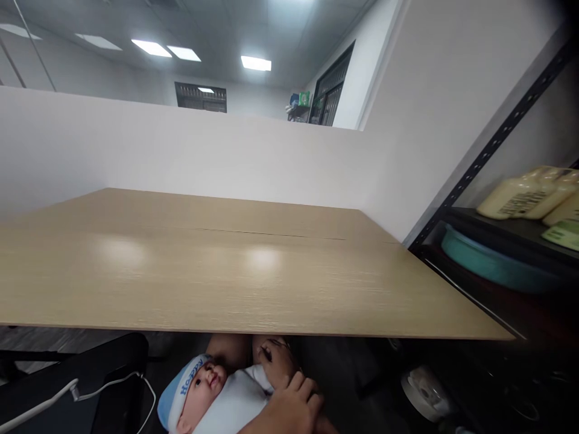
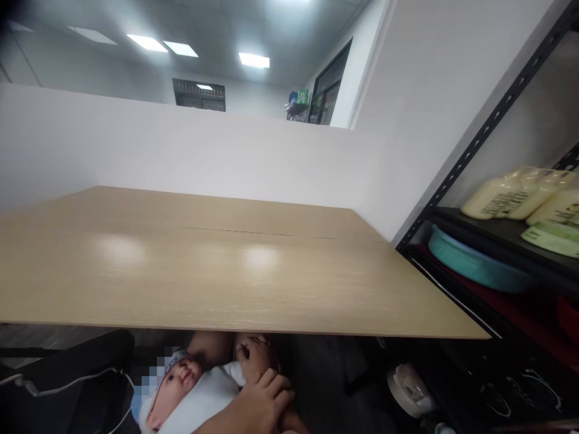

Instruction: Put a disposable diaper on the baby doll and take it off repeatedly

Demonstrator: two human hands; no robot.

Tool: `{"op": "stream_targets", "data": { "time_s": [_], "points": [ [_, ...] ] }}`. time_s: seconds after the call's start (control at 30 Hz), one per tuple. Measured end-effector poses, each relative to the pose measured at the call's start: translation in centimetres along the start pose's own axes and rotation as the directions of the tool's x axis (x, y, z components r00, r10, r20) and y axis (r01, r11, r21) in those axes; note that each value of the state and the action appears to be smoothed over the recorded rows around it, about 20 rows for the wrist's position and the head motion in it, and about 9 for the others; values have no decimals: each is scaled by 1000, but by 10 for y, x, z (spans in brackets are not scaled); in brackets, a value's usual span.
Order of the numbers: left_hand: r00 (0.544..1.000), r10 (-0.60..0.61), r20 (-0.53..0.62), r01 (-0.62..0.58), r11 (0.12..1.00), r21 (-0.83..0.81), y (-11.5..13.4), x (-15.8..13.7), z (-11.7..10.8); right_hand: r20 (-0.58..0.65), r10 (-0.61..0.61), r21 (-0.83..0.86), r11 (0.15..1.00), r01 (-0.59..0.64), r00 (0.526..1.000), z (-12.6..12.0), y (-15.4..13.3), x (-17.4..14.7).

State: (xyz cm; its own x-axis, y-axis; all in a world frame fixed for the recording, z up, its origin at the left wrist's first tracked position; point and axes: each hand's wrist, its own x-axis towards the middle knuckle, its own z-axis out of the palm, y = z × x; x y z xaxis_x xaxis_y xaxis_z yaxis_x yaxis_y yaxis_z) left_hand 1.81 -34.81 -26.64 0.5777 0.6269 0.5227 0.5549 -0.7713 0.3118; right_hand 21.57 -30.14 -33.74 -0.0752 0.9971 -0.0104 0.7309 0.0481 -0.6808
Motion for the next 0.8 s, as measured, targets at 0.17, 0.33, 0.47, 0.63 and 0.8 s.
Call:
{"op": "stream_targets", "data": {
  "time_s": [0.17, 0.33, 0.47, 0.63, 0.8],
  "points": [
    [1000, -6, -26, 5, 1000, -2, -2, 0, 16, -42, 5, 91, 996, -1, 999, -5, 8, -6],
    [999, 32, -14, -31, 999, 33, -11, -16, 28, -33, 48, 260, 965, -37, 998, -3, 21, 4],
    [998, 54, 19, -55, 997, 54, -19, -25, 32, -22, 79, 376, 925, -64, 997, 0, 30, 13],
    [988, 102, 114, -105, 994, 13, -16, -17, 27, -30, 97, 429, 900, -75, 995, 3, 33, 13],
    [988, 91, 128, -93, 996, 9, -19, -12, 14, -31, 105, 441, 894, -80, 994, 4, 34, 13]
  ]
}}
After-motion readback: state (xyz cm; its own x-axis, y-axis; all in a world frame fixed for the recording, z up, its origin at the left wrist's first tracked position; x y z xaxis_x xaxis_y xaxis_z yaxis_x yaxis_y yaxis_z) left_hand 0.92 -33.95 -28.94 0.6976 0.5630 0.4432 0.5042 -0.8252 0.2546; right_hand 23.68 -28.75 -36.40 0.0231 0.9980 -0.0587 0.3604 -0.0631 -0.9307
